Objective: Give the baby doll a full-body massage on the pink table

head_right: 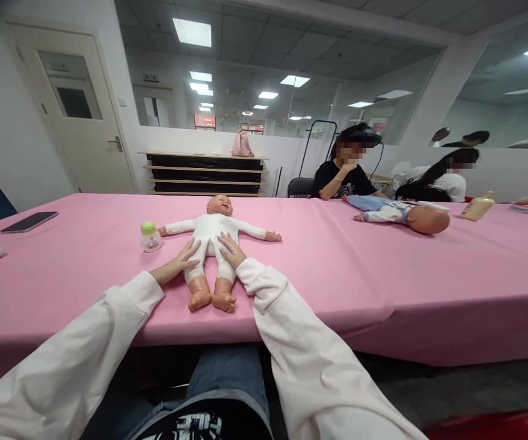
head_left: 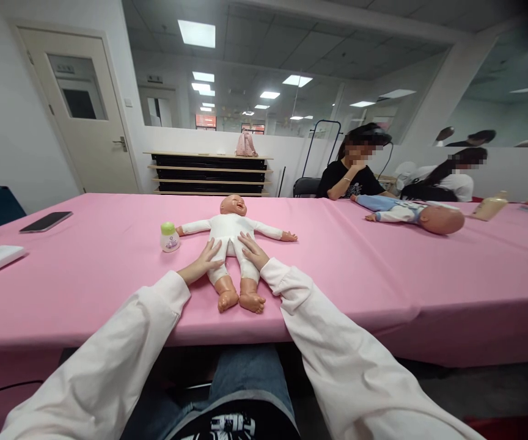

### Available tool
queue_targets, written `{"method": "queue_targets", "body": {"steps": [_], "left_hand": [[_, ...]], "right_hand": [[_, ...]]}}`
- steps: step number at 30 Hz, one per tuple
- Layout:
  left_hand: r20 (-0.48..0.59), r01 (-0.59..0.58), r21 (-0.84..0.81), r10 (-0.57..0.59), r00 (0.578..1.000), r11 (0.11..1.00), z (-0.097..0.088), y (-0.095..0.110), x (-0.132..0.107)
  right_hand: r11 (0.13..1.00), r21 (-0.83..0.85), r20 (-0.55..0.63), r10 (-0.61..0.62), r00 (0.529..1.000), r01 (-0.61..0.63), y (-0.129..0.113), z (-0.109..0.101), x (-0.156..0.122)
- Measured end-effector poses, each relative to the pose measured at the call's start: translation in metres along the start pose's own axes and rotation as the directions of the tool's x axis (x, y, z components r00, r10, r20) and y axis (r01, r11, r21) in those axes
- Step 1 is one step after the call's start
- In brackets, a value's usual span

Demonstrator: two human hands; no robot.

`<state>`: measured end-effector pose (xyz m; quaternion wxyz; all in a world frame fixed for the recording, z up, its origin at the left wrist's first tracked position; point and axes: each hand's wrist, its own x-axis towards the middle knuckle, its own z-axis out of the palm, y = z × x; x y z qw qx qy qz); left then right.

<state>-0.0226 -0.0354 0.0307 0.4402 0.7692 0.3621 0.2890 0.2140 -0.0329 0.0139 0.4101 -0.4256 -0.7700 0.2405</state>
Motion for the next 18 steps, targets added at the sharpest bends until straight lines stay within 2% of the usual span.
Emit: {"method": "queue_targets", "body": {"steps": [2,4,7,10,12,15,18], "left_hand": [[0.072,-0.062,0.085,0.056,0.996,0.994,0.0,0.003,-0.002],[0.111,-0.14,0.071,0.131,0.985,0.988,0.0,0.007,-0.004],[0.133,-0.201,-0.083,0.21,0.969,0.976,-0.001,0.012,-0.005],[0.066,-0.182,-0.262,0.205,0.976,0.948,-0.001,0.015,-0.007],[0.0,-0.152,-0.377,0.164,0.986,0.914,-0.001,0.016,-0.008],[-0.058,-0.1,-0.547,0.082,0.995,0.831,-0.003,0.015,-0.007],[-0.13,-0.081,-0.631,-0.002,0.992,0.771,-0.004,0.013,-0.004]], "right_hand": [[0.999,-0.024,0.059,-0.039,0.997,0.04,-0.003,-0.003,0.0],[0.996,-0.047,0.111,-0.073,0.991,0.079,-0.009,-0.005,-0.001],[0.989,-0.056,0.154,-0.129,0.98,0.139,-0.021,-0.007,-0.005],[0.984,-0.001,0.162,-0.174,0.971,0.177,-0.032,-0.007,-0.009],[0.984,0.097,0.124,-0.161,0.979,0.149,-0.037,-0.006,-0.011],[0.962,0.272,-0.027,-0.026,0.999,0.032,-0.04,-0.004,-0.012],[0.923,0.385,-0.233,0.094,0.968,0.003,-0.038,-0.002,-0.01]]}}
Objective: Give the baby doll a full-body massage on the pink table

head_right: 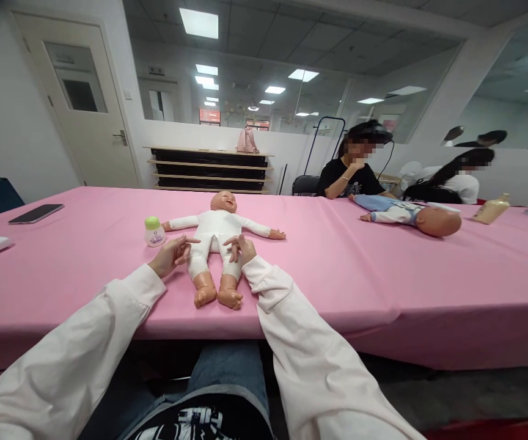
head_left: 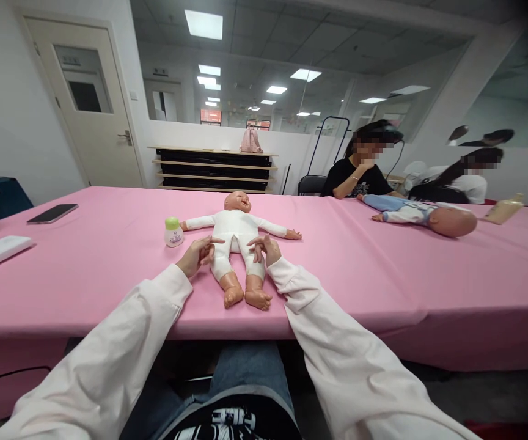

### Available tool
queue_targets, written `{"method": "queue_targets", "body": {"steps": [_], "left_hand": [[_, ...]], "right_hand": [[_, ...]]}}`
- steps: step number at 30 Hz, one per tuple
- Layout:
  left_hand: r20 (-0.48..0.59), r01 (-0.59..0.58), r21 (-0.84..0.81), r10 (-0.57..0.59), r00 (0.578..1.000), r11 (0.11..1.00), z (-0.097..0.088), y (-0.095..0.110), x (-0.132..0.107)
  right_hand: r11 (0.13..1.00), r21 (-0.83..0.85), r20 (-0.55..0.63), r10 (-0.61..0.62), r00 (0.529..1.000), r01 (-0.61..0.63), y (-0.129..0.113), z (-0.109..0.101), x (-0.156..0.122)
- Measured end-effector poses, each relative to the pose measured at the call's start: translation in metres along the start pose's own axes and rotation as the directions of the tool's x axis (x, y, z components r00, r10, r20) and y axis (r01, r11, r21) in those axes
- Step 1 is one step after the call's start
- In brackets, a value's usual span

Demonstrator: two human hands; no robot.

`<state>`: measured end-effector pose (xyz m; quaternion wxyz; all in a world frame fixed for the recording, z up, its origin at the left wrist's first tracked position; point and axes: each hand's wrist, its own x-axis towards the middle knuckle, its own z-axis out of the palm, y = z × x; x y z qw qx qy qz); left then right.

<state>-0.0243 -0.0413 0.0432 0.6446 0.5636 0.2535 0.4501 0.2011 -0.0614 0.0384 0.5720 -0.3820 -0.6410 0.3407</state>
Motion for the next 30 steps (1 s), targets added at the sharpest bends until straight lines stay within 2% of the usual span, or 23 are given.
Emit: {"method": "queue_targets", "body": {"steps": [4,7,9,12,14,18,22,26,28,30], "left_hand": [[-0.173,0.003,0.061,0.008,0.985,0.998,-0.002,-0.005,0.006],[-0.206,0.014,0.204,0.029,0.978,0.979,-0.003,-0.01,0.009],[-0.175,-0.057,0.351,0.125,0.977,0.934,-0.004,-0.014,0.011],[-0.08,-0.174,0.547,0.258,0.963,0.819,-0.007,-0.019,0.013],[-0.032,-0.157,0.62,0.225,0.974,0.769,-0.009,-0.023,0.014],[0.059,-0.088,0.707,0.066,0.996,0.702,-0.01,-0.024,0.013],[0.215,-0.156,0.706,0.001,0.977,0.691,-0.005,-0.017,0.007],[0.32,-0.23,0.601,0.034,0.947,0.765,0.001,-0.008,0.002],[0.308,-0.223,0.51,0.065,0.949,0.831,0.004,-0.006,0.0],[0.233,-0.18,0.413,0.088,0.969,0.893,0.004,-0.005,-0.001]], "right_hand": [[1.0,0.013,-0.179,0.0,0.984,0.002,0.006,0.0,0.005],[1.0,-0.022,-0.234,-0.004,0.972,-0.002,0.012,-0.001,0.007],[0.996,-0.085,-0.185,-0.02,0.983,0.004,0.016,-0.002,0.009],[0.972,-0.236,-0.015,-0.026,1.0,0.021,0.022,-0.004,0.011],[0.951,-0.308,0.086,-0.009,0.996,0.036,0.027,-0.006,0.013],[0.919,-0.387,0.218,0.01,0.976,0.077,0.036,-0.012,0.016],[0.905,-0.408,0.329,0.021,0.944,0.122,0.034,-0.015,0.014],[0.904,-0.38,0.387,-0.034,0.921,0.193,0.02,-0.013,0.009],[0.905,-0.365,0.4,-0.059,0.915,0.218,0.013,-0.012,0.006],[0.923,-0.33,0.377,-0.061,0.924,0.196,0.009,-0.01,0.003]]}}
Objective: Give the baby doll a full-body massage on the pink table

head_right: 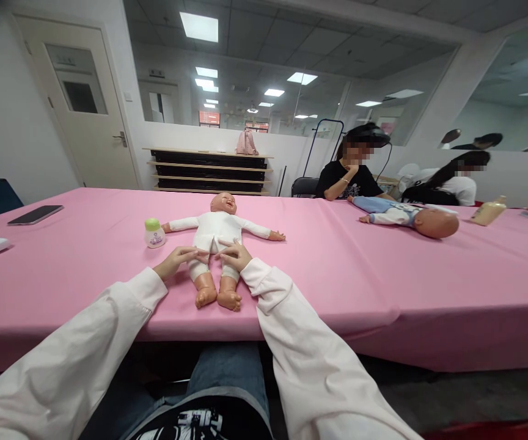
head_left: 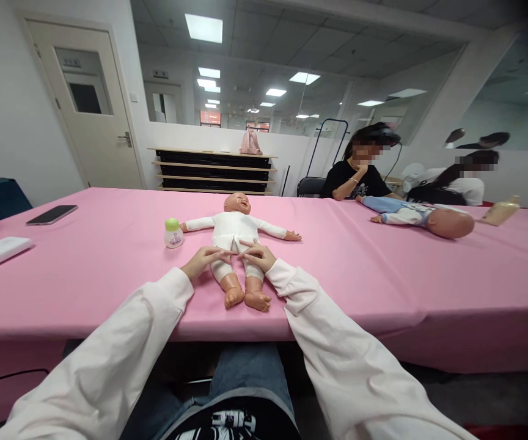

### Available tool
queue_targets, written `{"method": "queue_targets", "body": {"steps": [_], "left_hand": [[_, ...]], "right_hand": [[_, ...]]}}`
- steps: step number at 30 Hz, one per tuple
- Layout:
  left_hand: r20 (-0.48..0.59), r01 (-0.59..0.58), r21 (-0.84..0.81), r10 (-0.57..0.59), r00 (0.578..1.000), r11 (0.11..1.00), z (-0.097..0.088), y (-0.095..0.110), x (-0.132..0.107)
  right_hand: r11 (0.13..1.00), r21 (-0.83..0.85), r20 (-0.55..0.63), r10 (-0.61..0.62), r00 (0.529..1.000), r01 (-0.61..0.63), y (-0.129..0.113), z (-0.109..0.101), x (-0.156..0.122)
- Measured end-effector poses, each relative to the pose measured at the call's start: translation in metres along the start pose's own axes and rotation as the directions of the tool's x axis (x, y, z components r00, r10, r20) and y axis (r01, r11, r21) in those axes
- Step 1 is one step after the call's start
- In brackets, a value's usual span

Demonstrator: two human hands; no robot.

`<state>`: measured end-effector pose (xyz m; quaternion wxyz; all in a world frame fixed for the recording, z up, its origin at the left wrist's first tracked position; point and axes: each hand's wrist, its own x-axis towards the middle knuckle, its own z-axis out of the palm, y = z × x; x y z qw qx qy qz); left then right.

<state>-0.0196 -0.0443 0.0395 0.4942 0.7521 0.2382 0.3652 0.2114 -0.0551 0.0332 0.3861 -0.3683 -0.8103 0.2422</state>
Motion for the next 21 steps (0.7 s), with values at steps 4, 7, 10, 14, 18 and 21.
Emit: {"method": "queue_targets", "body": {"steps": [4,7,10,14,18,21], "left_hand": [[-0.193,0.026,-0.189,-0.063,0.979,0.982,-0.001,0.0,-0.001],[-0.289,0.056,-0.276,-0.138,0.947,0.96,-0.003,-0.001,0.001],[-0.319,0.073,-0.28,-0.165,0.933,0.957,-0.003,-0.002,0.002],[-0.309,0.053,-0.069,-0.072,0.948,0.996,0.003,-0.001,0.002],[-0.253,-0.037,0.396,0.147,0.956,0.917,0.01,0.004,0.009],[-0.172,-0.081,0.671,0.261,0.95,0.737,0.008,0.007,0.026]], "right_hand": [[0.963,0.238,-0.113,0.157,0.981,-0.127,-0.001,0.004,0.0],[0.935,0.314,-0.292,0.262,0.92,-0.166,0.003,0.004,0.004],[0.921,0.344,-0.452,0.331,0.829,-0.181,0.009,0.002,0.009],[0.93,0.307,-0.486,0.336,0.807,-0.202,0.016,0.001,0.01],[0.95,0.281,-0.438,0.254,0.862,-0.137,0.019,-0.002,0.018],[0.952,0.277,-0.341,0.223,0.913,-0.13,0.02,-0.015,0.032]]}}
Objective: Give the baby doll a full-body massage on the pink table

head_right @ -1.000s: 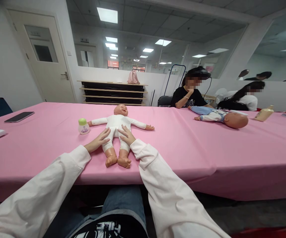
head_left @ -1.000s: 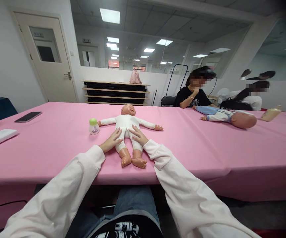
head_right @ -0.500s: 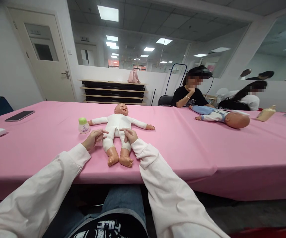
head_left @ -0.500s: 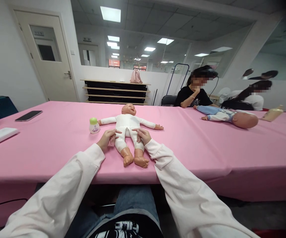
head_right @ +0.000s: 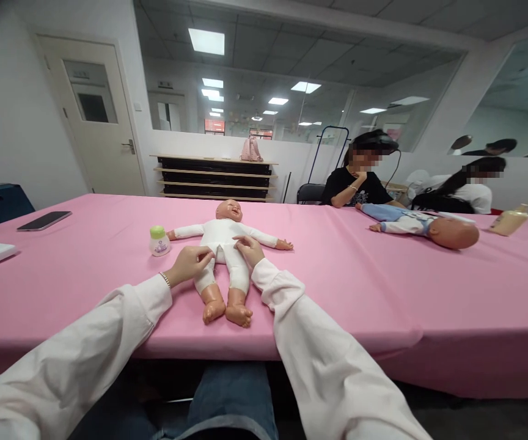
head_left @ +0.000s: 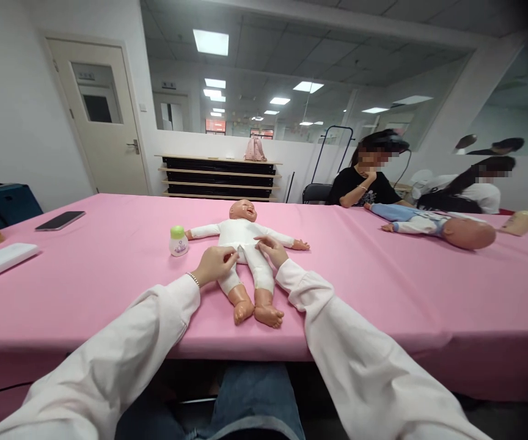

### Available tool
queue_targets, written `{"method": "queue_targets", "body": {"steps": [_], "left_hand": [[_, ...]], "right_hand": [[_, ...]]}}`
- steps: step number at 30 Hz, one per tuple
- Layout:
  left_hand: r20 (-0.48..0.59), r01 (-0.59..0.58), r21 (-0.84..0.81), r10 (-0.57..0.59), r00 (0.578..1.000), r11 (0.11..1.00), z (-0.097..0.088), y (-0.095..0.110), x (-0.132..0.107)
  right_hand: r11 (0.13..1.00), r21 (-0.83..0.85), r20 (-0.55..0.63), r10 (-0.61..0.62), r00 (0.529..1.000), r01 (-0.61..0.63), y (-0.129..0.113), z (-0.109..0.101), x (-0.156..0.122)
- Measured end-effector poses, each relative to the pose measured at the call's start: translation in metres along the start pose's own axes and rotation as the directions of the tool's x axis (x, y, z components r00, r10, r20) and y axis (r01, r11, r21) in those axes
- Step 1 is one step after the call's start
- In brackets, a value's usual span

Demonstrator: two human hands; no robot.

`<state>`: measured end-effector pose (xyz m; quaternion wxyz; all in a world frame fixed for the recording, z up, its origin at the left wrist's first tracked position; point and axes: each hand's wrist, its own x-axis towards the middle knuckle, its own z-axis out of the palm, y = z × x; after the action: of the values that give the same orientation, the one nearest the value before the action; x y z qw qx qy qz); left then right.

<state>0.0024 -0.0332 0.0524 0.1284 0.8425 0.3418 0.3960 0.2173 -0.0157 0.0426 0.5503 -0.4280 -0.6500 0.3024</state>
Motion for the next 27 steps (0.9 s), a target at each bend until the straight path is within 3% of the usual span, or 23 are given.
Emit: {"method": "queue_targets", "body": {"steps": [3,7,12,16,18,20,24,27], "left_hand": [[0.096,-0.074,0.055,0.069,0.993,0.996,0.003,-0.008,0.022],[0.196,-0.175,-0.045,0.18,0.964,0.984,0.014,-0.019,0.038],[0.27,-0.34,-0.083,0.35,0.897,0.937,0.022,-0.014,0.045],[0.32,-0.472,-0.078,0.471,0.822,0.878,0.023,-0.007,0.059],[0.345,-0.523,-0.077,0.515,0.785,0.849,0.026,-0.008,0.067],[0.352,-0.508,-0.101,0.508,0.786,0.856,0.029,-0.015,0.074],[0.329,-0.301,-0.155,0.337,0.882,0.941,0.034,-0.046,0.085],[0.292,-0.115,-0.091,0.137,0.947,0.989,0.032,-0.082,0.091]], "right_hand": [[0.991,-0.126,0.196,-0.014,0.981,0.039,-0.007,-0.006,0.023],[0.97,-0.215,0.446,-0.006,0.895,0.114,-0.007,-0.004,0.054],[0.97,-0.165,0.615,-0.039,0.788,0.176,0.008,0.016,0.084],[0.914,-0.267,0.687,-0.04,0.725,0.304,0.016,0.035,0.107],[0.87,-0.329,0.688,-0.044,0.724,0.366,0.019,0.04,0.117],[0.849,-0.352,0.667,-0.068,0.742,0.394,0.024,0.039,0.125],[0.863,-0.323,0.502,-0.192,0.843,0.388,0.046,0.02,0.131],[0.84,-0.367,0.391,-0.25,0.886,0.399,0.067,-0.004,0.126]]}}
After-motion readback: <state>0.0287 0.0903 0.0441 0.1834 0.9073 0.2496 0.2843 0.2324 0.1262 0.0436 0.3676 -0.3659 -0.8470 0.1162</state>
